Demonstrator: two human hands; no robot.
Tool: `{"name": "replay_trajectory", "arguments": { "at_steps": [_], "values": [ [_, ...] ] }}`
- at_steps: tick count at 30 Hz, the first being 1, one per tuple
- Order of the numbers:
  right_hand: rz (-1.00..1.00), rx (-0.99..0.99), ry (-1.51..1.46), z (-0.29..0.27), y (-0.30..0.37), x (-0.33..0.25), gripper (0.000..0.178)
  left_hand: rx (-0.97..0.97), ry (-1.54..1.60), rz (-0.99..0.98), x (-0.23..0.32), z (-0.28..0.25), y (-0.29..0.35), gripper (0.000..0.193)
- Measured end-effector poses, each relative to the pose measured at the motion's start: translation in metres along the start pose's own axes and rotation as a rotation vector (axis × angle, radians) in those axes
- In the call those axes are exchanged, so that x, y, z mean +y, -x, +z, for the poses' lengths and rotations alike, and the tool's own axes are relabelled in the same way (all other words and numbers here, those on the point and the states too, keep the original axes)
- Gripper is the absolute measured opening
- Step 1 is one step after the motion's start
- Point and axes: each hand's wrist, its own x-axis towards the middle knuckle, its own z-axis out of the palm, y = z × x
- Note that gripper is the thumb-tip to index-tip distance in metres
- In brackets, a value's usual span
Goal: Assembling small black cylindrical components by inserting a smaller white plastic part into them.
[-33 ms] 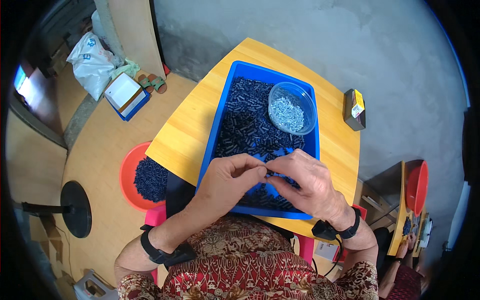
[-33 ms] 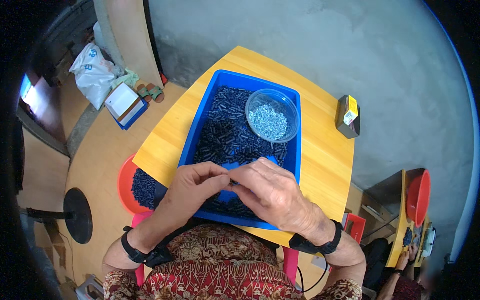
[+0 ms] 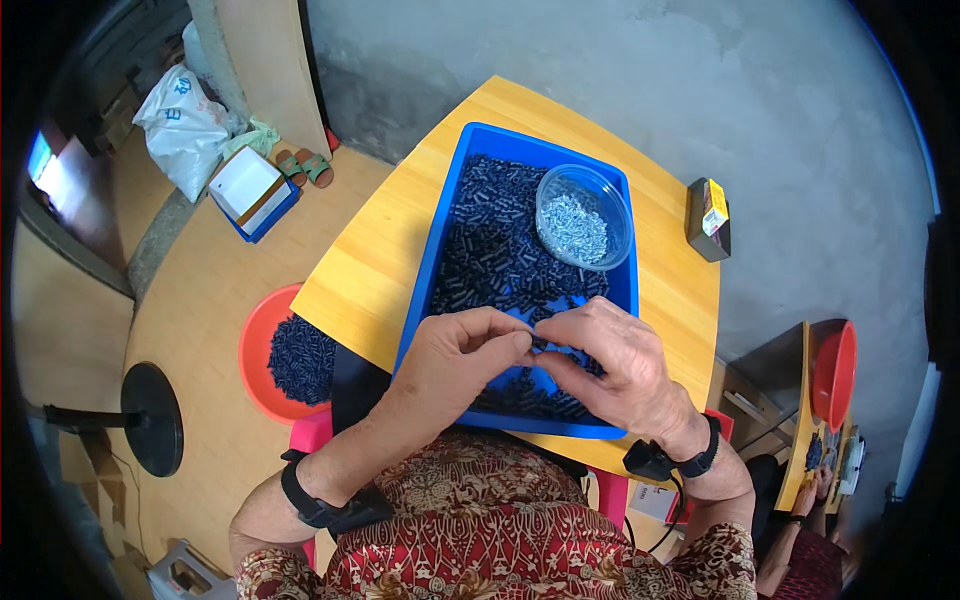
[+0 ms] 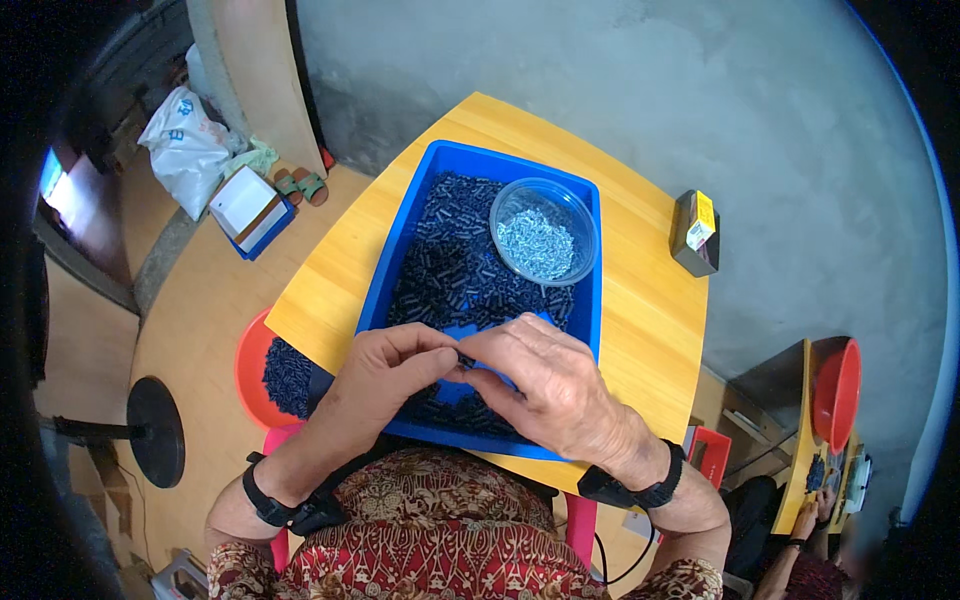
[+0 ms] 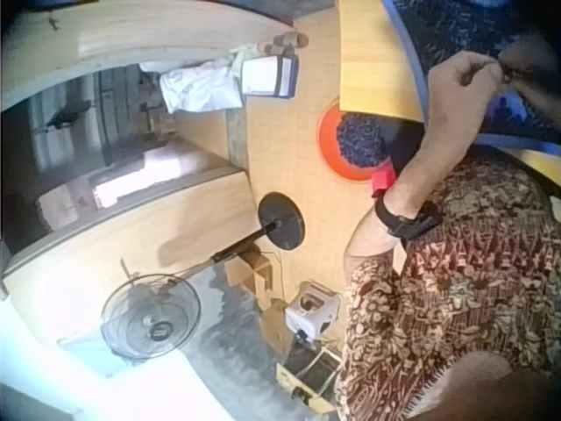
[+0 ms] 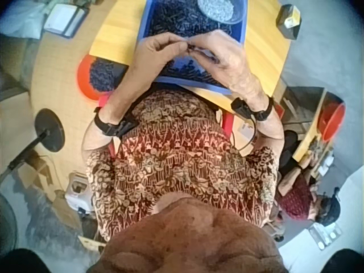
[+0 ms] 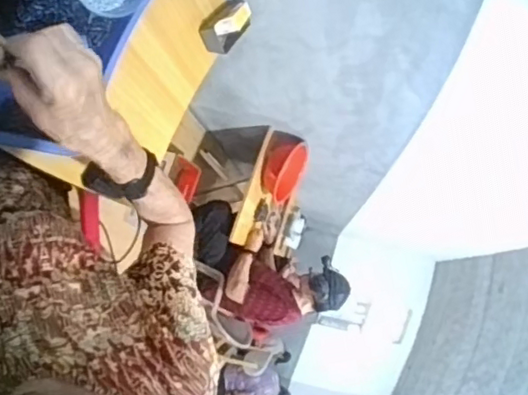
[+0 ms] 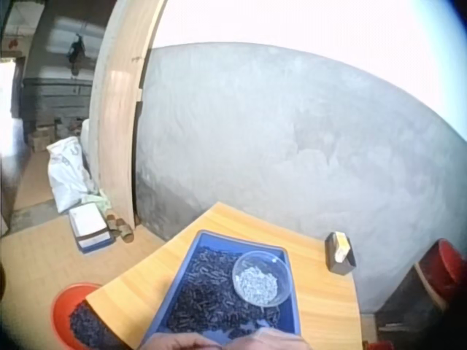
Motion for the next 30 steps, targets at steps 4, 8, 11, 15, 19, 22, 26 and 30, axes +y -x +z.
{"name": "replay_trajectory", "arguments": {
  "at_steps": [4, 8, 11, 15, 19, 22, 26, 30],
  "values": [
    [0.040, 0.053, -0.099, -0.001, 0.005, 0.005, 0.024, -0.056, 0.200, -0.089, 0.002, -0.001, 0.000, 0.024],
    [0.118, 0.007, -0.224, -0.003, 0.007, 0.005, 0.020, -0.097, 0.182, -0.119, 0.005, -0.004, 0.001, 0.025],
    [0.139, -0.035, -0.319, -0.005, 0.006, 0.006, 0.019, -0.112, 0.138, -0.100, 0.006, -0.005, 0.000, 0.023],
    [0.157, -0.032, -0.339, -0.004, 0.008, 0.005, 0.019, -0.135, 0.074, -0.084, 0.009, -0.006, 0.000, 0.022],
    [0.224, -0.026, -0.300, 0.000, 0.004, -0.004, 0.023, -0.131, 0.043, -0.089, 0.009, -0.005, -0.001, 0.019],
    [0.161, -0.016, -0.242, -0.001, 0.005, 0.001, 0.026, -0.140, 0.019, -0.120, 0.012, -0.005, -0.002, 0.019],
    [0.049, 0.006, -0.172, 0.001, 0.007, 0.004, 0.030, -0.142, 0.083, -0.138, 0.005, -0.005, 0.000, 0.020],
    [0.047, 0.043, -0.196, 0.004, 0.010, 0.006, 0.032, -0.130, 0.189, -0.099, 0.000, -0.004, 0.000, 0.022]
  ]
}}
